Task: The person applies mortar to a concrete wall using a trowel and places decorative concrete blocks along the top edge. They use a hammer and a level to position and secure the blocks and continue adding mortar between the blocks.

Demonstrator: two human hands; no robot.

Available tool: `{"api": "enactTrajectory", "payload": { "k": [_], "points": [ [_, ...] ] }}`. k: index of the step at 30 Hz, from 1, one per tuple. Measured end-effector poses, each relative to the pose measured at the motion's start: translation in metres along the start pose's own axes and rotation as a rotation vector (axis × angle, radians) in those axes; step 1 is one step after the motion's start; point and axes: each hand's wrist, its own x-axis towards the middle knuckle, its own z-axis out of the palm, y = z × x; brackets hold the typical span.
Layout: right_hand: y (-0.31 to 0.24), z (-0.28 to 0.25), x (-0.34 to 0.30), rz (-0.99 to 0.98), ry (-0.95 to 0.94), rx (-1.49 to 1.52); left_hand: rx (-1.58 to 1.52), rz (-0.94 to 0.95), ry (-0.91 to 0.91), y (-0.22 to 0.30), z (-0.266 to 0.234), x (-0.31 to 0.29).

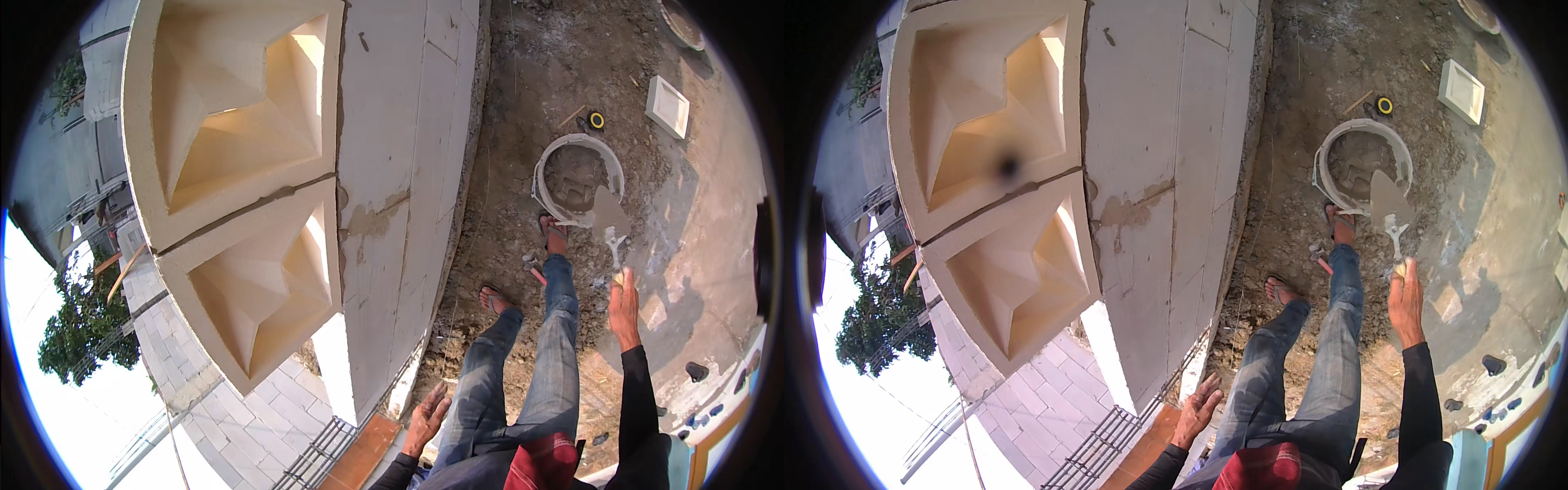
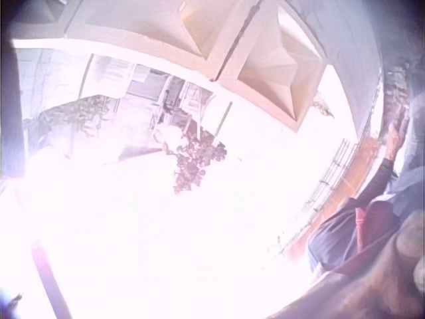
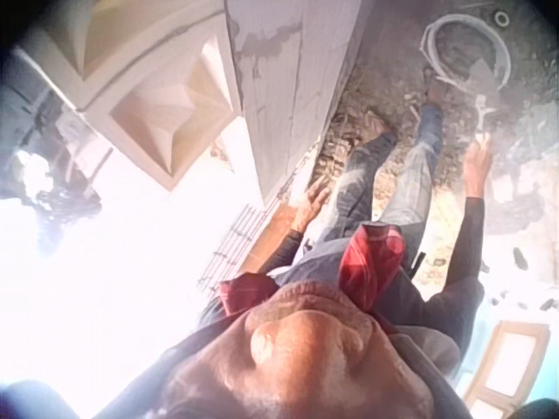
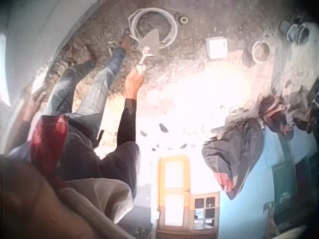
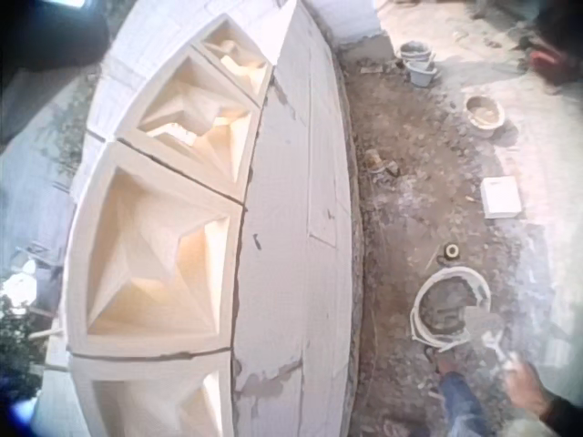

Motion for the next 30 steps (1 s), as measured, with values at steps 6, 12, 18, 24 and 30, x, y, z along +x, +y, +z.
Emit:
{"api": "enactTrajectory", "payload": {
  "k": [6,12,18,24,30],
  "points": [
    [-0.241,0.091,0.022,-0.217,-0.117,0.753,-0.001,0.001,0.009,-0.079,-0.033,0.001],
    [-0.334,0.132,0.058,-0.465,0.075,0.847,0.085,-0.046,0.039,-0.148,-0.064,-0.007],
    [-0.331,0.130,0.043,-0.470,-0.053,0.813,0.025,-0.064,0.024,-0.193,-0.078,-0.005],
    [-0.306,0.160,0.012,-0.656,0.087,0.766,0.158,-0.008,0.034,-0.220,-0.093,0.012],
    [-0.299,0.171,-0.032,-0.645,0.008,0.707,0.040,-0.002,0.010,-0.223,-0.093,0.017]
  ]
}}
